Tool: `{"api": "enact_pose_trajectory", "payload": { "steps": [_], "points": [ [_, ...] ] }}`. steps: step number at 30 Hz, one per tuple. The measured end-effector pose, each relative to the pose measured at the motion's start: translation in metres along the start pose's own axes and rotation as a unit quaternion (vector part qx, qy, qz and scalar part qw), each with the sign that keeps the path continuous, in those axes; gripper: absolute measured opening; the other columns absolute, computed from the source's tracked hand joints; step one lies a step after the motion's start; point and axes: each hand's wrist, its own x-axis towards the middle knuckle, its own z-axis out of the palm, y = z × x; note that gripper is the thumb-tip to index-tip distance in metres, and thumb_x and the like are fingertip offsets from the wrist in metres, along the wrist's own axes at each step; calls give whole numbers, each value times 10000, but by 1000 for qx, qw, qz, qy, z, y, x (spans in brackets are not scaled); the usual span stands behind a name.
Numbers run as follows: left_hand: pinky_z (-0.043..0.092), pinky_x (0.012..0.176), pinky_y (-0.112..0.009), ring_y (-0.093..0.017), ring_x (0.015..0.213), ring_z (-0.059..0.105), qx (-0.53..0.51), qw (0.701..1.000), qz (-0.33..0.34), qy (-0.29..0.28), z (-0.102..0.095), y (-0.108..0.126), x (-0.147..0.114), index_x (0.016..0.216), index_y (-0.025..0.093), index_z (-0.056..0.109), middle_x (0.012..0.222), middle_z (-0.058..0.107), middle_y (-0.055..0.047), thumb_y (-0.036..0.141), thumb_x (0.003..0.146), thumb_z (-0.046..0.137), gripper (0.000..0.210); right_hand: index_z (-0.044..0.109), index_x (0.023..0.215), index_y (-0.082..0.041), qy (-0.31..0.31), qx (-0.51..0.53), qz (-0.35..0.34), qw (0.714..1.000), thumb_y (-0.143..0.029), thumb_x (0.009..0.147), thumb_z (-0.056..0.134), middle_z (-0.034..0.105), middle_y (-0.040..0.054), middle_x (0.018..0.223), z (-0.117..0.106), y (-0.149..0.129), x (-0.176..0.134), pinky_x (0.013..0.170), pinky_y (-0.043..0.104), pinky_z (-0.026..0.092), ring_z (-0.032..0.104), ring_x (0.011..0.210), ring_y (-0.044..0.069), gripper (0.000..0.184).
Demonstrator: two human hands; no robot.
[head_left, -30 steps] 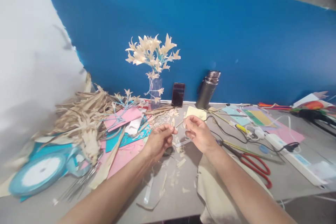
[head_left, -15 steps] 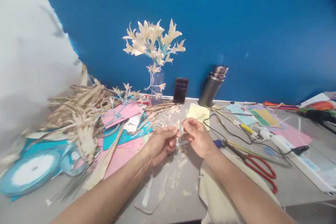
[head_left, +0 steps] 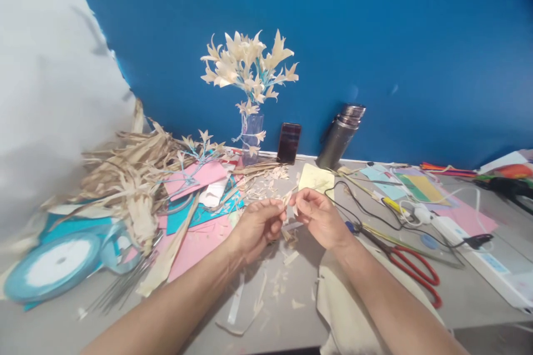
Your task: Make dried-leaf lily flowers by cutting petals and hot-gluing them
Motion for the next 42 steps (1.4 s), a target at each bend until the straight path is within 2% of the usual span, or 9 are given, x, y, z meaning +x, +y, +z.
{"api": "enact_pose_trajectory", "payload": {
  "steps": [5,9,13,19,24,27,34,38,42],
  "points": [
    [246,387,-164,-21,409,361,-3,1000,13,9,2,-2,0,697,117,637,652,622,-14,203,662,782,173,650,726,-197,22,-2,-12,1000,-403,724,832,606,7,793,0,7,0,493,233,281,393,568,85,275],
    [226,375,-150,-7,406,335,-67,997,-28,-23,1,-4,1,695,115,627,647,591,12,165,687,772,153,643,720,-204,66,31,-7,997,-398,645,883,545,-24,713,2,12,2,457,217,244,348,537,74,317],
    [204,368,-134,2,405,330,-102,992,-60,-40,0,-6,0,695,108,616,643,564,19,110,680,760,145,636,719,-200,70,51,5,996,-394,628,895,537,-38,688,4,15,3,451,203,248,347,503,56,336],
    [218,359,-126,1,399,341,-92,993,-72,-33,1,-9,0,708,97,627,653,587,-2,113,718,741,116,643,716,-208,79,47,-8,996,-388,625,900,576,-26,685,4,18,2,488,212,362,472,567,94,328],
    [254,364,-131,-20,424,412,-95,992,-79,-20,3,-9,-2,760,108,628,790,687,-83,113,736,722,97,670,726,-213,94,45,-16,994,-366,616,908,600,-24,703,4,18,2,555,230,468,531,617,108,303],
    [289,379,-130,-24,434,430,-102,992,-72,-18,4,-9,-3,742,102,618,793,700,-103,75,747,693,80,678,734,-205,87,48,-19,995,-338,626,904,608,-33,698,4,18,2,567,211,486,537,601,90,283],
    [304,382,-121,-17,435,415,-115,991,-62,-18,3,-8,-4,701,91,631,724,673,-75,28,713,689,87,670,740,-195,59,55,-7,997,-300,639,895,621,-48,678,6,15,1,543,196,504,569,540,70,269],
    [293,384,-117,-9,439,404,-104,993,-52,-27,2,-8,-4,693,91,642,705,649,-44,62,685,738,101,653,800,-204,49,48,-2,998,-286,635,895,623,-51,685,7,14,-1,544,196,497,592,576,84,303],
    [304,400,-140,-12,430,406,-57,998,-2,-32,2,-7,-5,700,94,654,680,639,-21,142,689,777,132,641,833,-206,27,15,-16,999,-284,698,855,639,-35,683,2,16,-2,540,200,472,575,580,92,265]
  ]
}}
